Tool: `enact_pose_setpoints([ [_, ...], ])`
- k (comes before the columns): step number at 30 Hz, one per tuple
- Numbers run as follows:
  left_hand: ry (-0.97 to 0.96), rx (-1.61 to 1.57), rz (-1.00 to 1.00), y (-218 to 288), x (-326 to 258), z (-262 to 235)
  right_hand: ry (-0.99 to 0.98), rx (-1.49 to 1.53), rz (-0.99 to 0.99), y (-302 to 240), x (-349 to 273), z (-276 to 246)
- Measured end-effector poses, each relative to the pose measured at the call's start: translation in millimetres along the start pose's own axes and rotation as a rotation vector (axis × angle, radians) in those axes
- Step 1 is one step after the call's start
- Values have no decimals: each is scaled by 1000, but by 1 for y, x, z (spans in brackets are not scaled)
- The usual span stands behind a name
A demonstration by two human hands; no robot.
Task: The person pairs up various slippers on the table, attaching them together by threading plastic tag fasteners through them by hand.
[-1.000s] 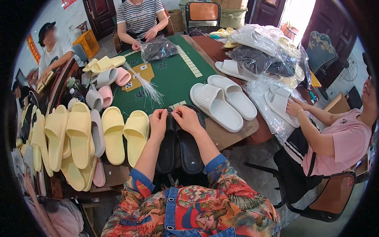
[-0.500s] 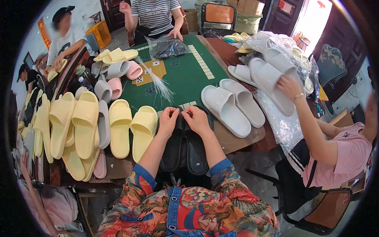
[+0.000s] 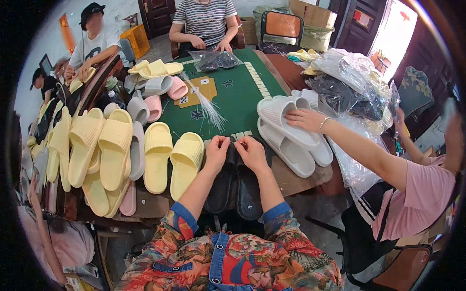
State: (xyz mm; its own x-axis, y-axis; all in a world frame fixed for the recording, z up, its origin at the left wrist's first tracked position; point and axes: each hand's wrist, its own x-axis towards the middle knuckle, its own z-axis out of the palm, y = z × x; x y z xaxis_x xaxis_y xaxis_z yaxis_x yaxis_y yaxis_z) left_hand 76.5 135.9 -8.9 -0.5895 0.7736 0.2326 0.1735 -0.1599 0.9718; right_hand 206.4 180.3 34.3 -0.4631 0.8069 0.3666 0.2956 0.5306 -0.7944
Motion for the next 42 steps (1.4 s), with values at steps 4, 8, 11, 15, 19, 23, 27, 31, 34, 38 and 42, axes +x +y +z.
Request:
enact_pose_setpoints([
  [4, 0, 58, 33, 4, 0, 4, 13, 50, 17, 9, 1, 0],
  [8, -17, 67, 63, 9, 1, 2, 34, 26, -1, 9, 1, 1],
  [11, 86, -31, 35, 14, 2, 0, 229, -79, -288, -9, 3, 0],
  [15, 206, 98, 345, 44, -7, -18, 274, 53, -236, -57, -26, -32],
  [19, 132, 362, 498, 61, -37, -47, -88, -226, -65, -76, -56, -74],
  [23, 3, 552, 405, 33, -69, -60, -178, -321, 24, -41, -75, -50],
  [27, -67, 616, 443, 25, -78, -59, -247, -341, 156, -35, -65, -9],
  [31, -143, 498, 410, 22, -80, -67, -99, -545, 148, -34, -63, 13],
  [34, -148, 456, 399, 26, -88, -73, -43, -519, 111, -34, -68, 15],
  [38, -59, 405, 503, 68, -105, -90, -17, -444, 59, -55, -78, 3],
  [42, 33, 294, 498, 90, -115, -111, 25, -380, -53, -62, -76, 5],
])
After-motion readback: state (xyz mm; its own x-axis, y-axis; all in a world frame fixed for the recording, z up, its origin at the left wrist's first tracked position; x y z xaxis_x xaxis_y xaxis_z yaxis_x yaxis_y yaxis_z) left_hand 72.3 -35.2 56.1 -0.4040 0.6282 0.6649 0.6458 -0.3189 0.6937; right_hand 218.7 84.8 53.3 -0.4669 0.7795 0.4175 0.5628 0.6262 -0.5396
